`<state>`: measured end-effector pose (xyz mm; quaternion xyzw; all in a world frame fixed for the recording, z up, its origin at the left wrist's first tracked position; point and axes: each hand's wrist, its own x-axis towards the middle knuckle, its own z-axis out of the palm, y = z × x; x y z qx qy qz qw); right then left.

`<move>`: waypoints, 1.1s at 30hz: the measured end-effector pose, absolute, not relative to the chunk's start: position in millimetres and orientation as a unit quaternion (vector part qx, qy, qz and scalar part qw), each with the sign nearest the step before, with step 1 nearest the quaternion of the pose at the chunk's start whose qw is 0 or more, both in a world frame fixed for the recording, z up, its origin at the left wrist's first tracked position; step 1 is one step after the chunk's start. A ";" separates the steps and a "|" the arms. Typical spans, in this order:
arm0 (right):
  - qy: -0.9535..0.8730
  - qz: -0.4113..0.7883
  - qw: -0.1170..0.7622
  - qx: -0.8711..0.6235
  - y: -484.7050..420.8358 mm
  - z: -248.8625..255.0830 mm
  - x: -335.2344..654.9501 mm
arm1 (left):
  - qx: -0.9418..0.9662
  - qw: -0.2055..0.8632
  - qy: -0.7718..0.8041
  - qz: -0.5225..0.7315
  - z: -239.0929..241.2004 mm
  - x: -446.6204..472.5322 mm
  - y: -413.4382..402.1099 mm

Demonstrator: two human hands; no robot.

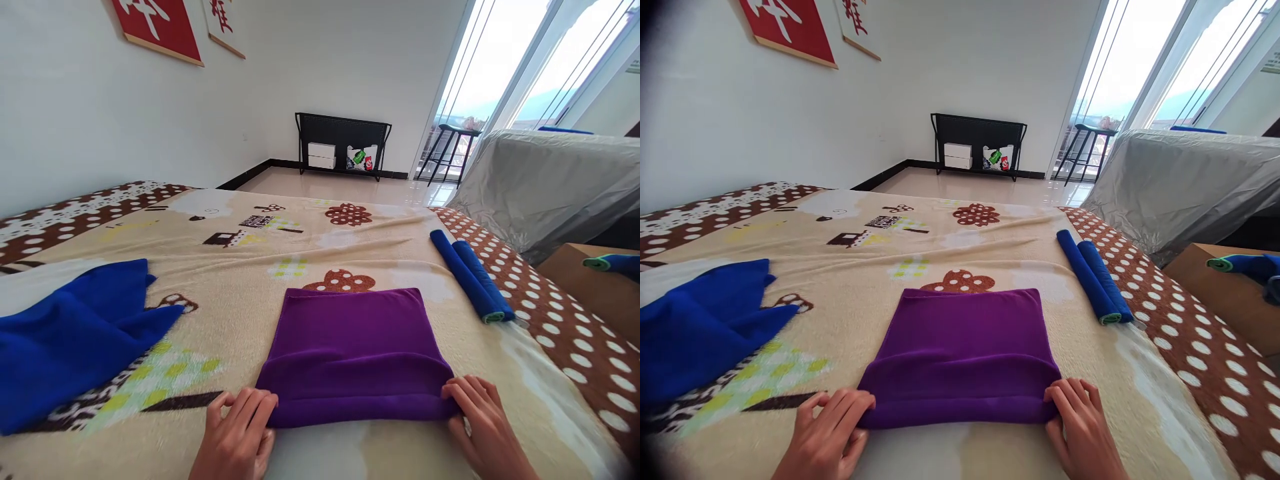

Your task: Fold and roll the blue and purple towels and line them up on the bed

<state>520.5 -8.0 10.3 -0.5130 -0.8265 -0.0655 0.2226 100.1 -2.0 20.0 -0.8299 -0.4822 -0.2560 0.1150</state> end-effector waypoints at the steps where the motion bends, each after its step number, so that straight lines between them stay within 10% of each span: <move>1: -0.838 -0.050 0.205 -0.504 -10.8 12.0 522.3 | -0.826 0.098 -0.492 -0.259 20.6 98.3 -5.6; 33: -0.857 -0.128 0.208 -0.454 -0.7 9.3 408.2 | -0.881 0.191 -0.385 -0.198 20.2 205.4 11.0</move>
